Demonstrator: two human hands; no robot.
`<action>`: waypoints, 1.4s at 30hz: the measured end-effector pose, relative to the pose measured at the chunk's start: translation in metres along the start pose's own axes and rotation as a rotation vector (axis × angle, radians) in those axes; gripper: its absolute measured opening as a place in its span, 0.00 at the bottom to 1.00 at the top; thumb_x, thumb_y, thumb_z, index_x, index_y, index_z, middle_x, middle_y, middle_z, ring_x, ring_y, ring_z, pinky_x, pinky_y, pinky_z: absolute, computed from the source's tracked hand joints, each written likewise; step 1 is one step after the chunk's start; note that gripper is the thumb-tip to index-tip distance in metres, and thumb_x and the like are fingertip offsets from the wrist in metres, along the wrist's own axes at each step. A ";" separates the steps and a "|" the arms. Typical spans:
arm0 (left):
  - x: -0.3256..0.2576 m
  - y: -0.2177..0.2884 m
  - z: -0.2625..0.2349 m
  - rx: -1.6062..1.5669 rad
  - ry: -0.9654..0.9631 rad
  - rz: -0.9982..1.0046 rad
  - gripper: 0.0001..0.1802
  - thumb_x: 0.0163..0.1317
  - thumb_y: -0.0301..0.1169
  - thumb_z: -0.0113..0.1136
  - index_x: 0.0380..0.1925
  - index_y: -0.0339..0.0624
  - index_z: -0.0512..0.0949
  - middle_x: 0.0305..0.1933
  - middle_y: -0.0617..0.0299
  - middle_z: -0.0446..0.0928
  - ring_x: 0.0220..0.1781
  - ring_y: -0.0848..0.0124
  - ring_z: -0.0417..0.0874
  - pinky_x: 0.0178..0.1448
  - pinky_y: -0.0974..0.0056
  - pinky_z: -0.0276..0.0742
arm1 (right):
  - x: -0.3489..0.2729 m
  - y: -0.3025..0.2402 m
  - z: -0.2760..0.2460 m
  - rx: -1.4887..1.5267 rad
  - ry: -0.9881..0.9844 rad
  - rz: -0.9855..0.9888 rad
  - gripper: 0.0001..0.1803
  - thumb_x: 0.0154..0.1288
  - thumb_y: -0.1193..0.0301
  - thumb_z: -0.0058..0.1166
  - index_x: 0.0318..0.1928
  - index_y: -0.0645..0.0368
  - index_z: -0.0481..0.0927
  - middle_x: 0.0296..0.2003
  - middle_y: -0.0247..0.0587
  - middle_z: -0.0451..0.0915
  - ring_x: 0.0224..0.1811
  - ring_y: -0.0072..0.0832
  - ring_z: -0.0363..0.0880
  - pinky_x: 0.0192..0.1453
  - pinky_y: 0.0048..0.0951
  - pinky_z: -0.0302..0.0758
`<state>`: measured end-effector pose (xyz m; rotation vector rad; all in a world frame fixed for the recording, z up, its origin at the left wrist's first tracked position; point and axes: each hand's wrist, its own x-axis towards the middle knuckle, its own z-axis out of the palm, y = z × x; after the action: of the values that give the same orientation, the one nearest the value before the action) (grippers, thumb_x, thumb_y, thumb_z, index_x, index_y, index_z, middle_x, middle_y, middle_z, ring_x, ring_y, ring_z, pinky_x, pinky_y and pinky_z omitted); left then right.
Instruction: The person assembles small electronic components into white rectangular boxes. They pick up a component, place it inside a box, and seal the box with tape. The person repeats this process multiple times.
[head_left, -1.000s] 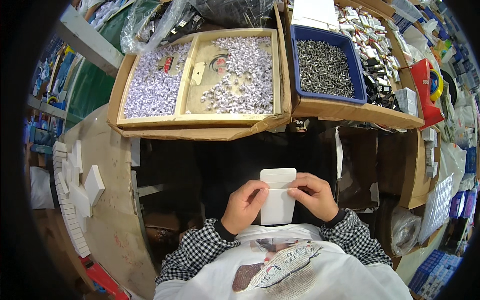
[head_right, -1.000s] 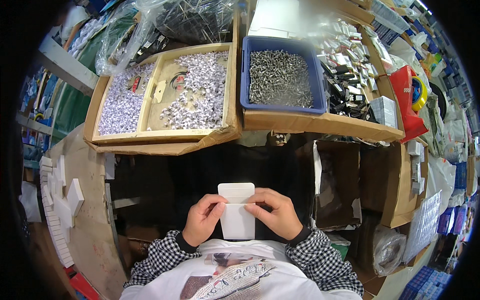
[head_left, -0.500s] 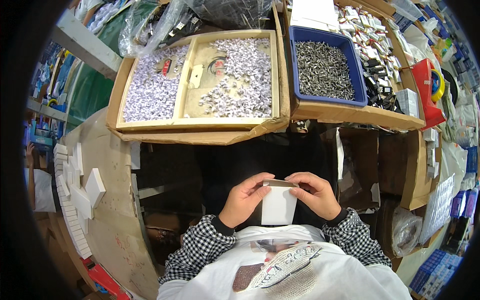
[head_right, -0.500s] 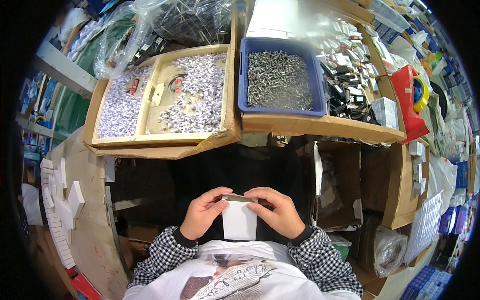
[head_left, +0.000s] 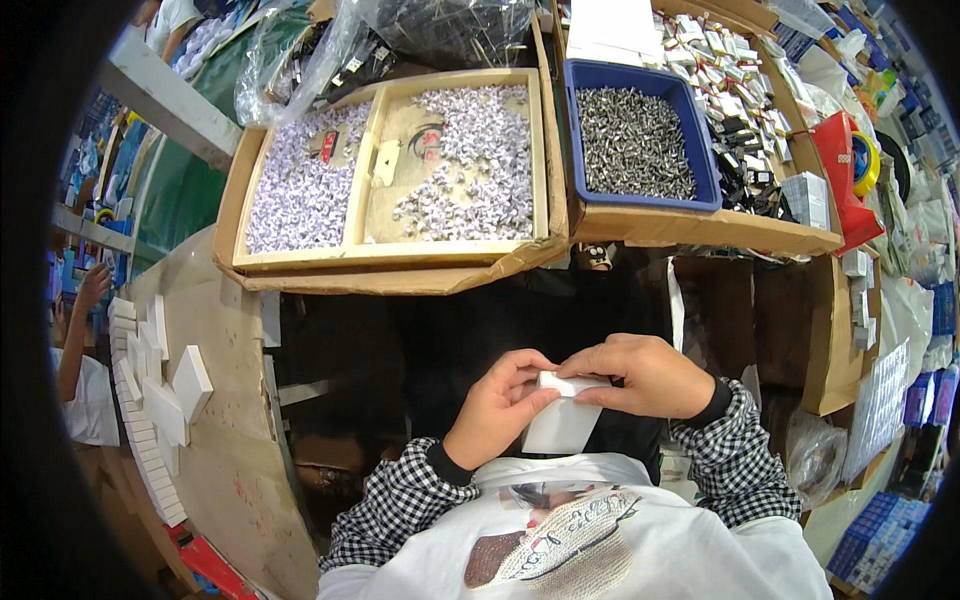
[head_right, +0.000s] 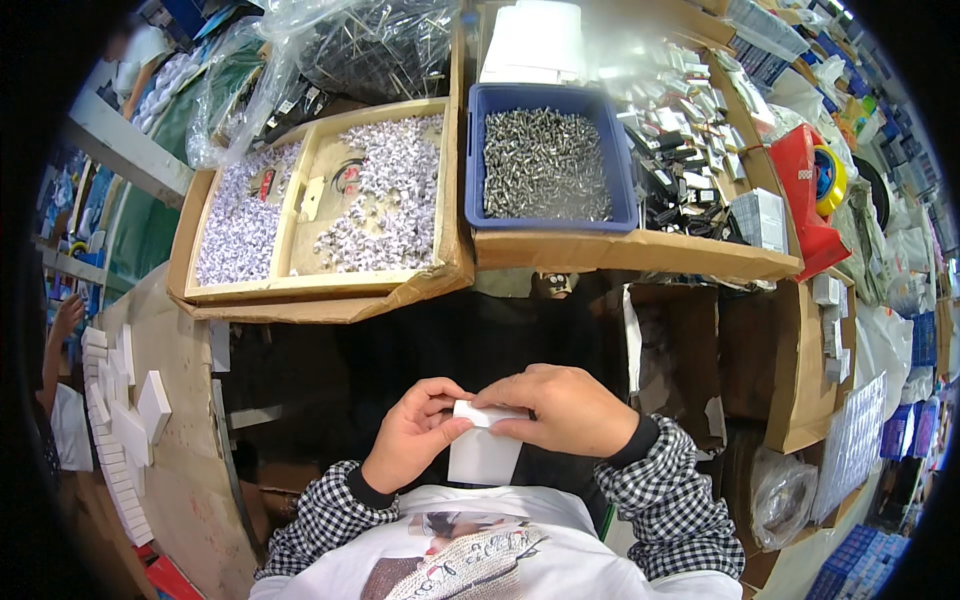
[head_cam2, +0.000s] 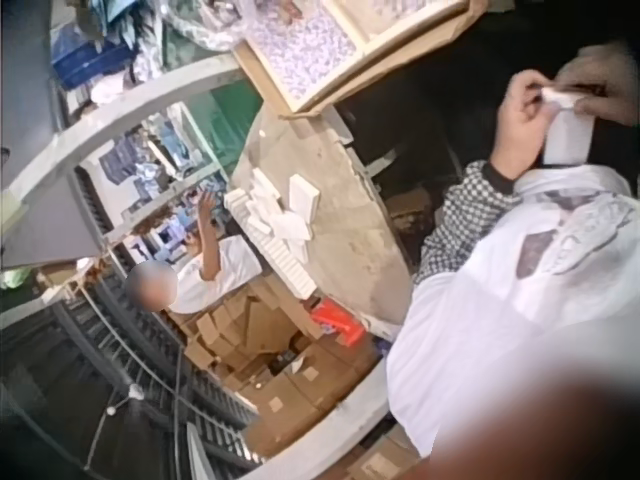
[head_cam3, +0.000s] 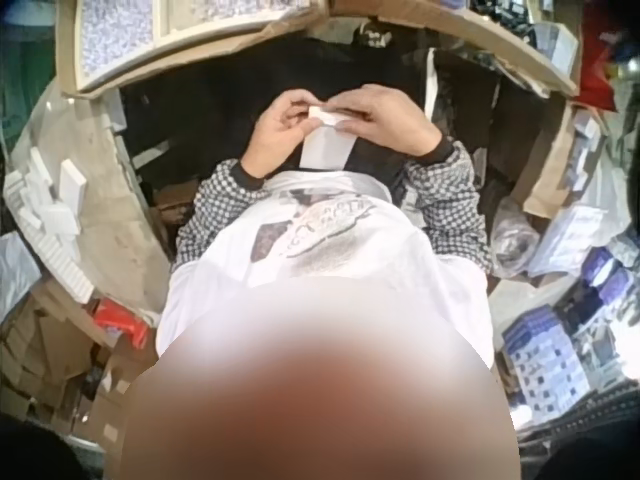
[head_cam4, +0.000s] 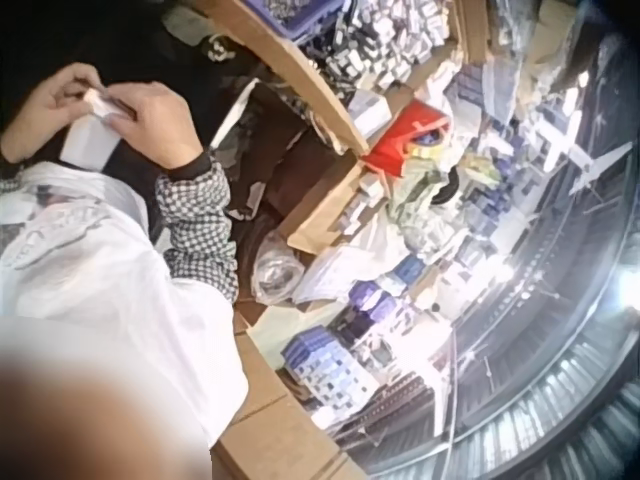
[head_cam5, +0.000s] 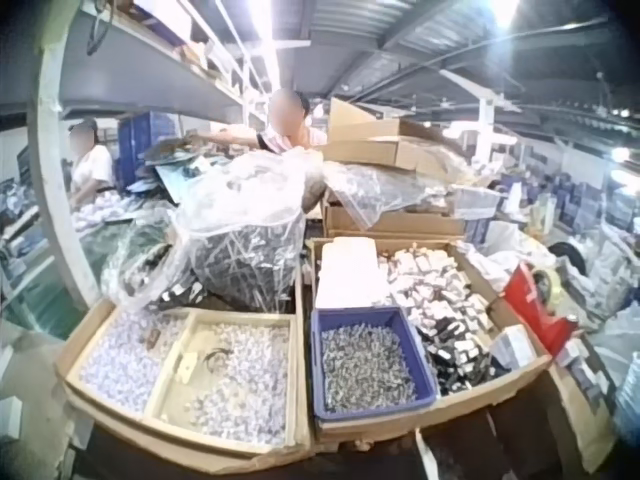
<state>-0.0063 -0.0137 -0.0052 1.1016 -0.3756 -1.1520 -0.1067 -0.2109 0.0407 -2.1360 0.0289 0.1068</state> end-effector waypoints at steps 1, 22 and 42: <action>0.000 0.000 0.001 0.010 0.040 0.002 0.17 0.63 0.21 0.58 0.52 0.34 0.72 0.51 0.54 0.75 0.52 0.73 0.78 0.56 0.70 0.75 | 0.001 0.000 0.000 -0.046 -0.006 -0.001 0.14 0.57 0.67 0.61 0.45 0.54 0.83 0.34 0.35 0.83 0.31 0.32 0.77 0.39 0.29 0.76; -0.014 0.002 0.004 0.348 0.045 0.071 0.24 0.58 0.25 0.64 0.57 0.45 0.74 0.48 0.58 0.80 0.46 0.75 0.81 0.50 0.71 0.78 | -0.015 -0.012 0.018 -0.105 0.260 0.066 0.10 0.55 0.71 0.63 0.40 0.52 0.87 0.28 0.32 0.84 0.25 0.25 0.75 0.30 0.24 0.76; -0.021 -0.013 -0.012 0.244 0.138 0.067 0.16 0.58 0.24 0.64 0.48 0.39 0.79 0.49 0.58 0.80 0.45 0.74 0.81 0.50 0.71 0.79 | -0.027 0.003 0.028 0.148 0.248 0.050 0.14 0.56 0.73 0.63 0.44 0.59 0.82 0.44 0.40 0.83 0.44 0.33 0.81 0.48 0.28 0.78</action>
<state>-0.0133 0.0104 -0.0163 1.3632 -0.4499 -0.9826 -0.1362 -0.1894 0.0250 -1.9899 0.2294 -0.1283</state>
